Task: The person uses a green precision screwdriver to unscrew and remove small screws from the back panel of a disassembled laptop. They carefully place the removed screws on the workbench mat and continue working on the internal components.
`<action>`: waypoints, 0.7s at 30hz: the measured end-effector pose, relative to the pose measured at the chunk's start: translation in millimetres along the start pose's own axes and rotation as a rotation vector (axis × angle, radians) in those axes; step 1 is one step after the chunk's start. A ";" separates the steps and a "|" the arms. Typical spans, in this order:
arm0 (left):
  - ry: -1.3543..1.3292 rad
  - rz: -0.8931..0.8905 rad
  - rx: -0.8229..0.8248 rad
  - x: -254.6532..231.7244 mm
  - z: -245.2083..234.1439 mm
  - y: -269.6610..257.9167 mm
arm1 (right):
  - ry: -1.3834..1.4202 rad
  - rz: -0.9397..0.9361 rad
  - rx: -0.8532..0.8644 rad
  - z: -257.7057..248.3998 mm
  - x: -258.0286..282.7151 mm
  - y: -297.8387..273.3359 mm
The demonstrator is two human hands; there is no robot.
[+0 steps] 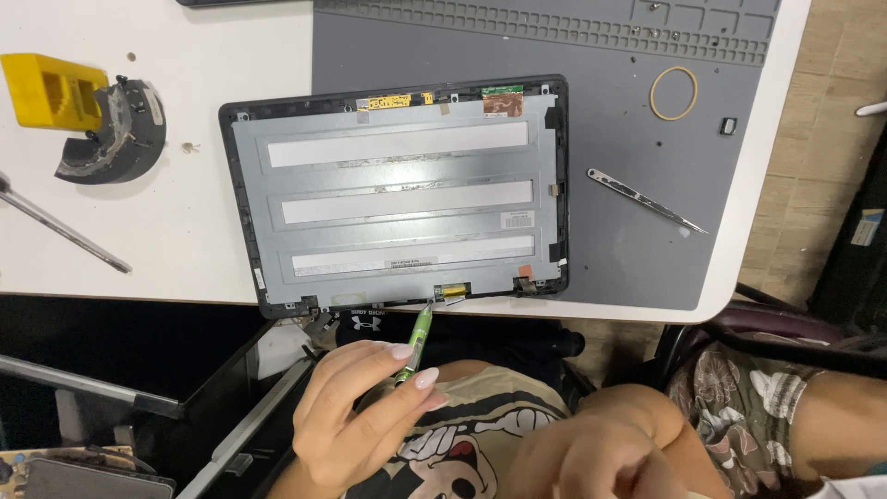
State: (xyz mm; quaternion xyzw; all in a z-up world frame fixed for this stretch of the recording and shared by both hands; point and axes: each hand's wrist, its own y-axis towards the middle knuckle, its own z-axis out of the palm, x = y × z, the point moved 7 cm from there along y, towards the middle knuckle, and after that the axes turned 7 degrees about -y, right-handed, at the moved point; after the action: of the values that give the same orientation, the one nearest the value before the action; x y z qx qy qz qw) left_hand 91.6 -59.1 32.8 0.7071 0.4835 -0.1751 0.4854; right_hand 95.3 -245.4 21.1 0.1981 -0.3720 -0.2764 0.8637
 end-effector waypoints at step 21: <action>-0.142 0.123 0.200 -8.2 3.6 8.5 | -1.649 0.409 -0.427 -61.2 -8.5 37.6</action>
State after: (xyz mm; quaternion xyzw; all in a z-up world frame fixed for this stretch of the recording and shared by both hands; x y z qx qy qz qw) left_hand 95.9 -66.9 41.3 0.7660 0.3838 -0.2419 0.4555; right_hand 148.8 -202.9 -2.3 -0.3015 -0.8465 -0.2351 0.3705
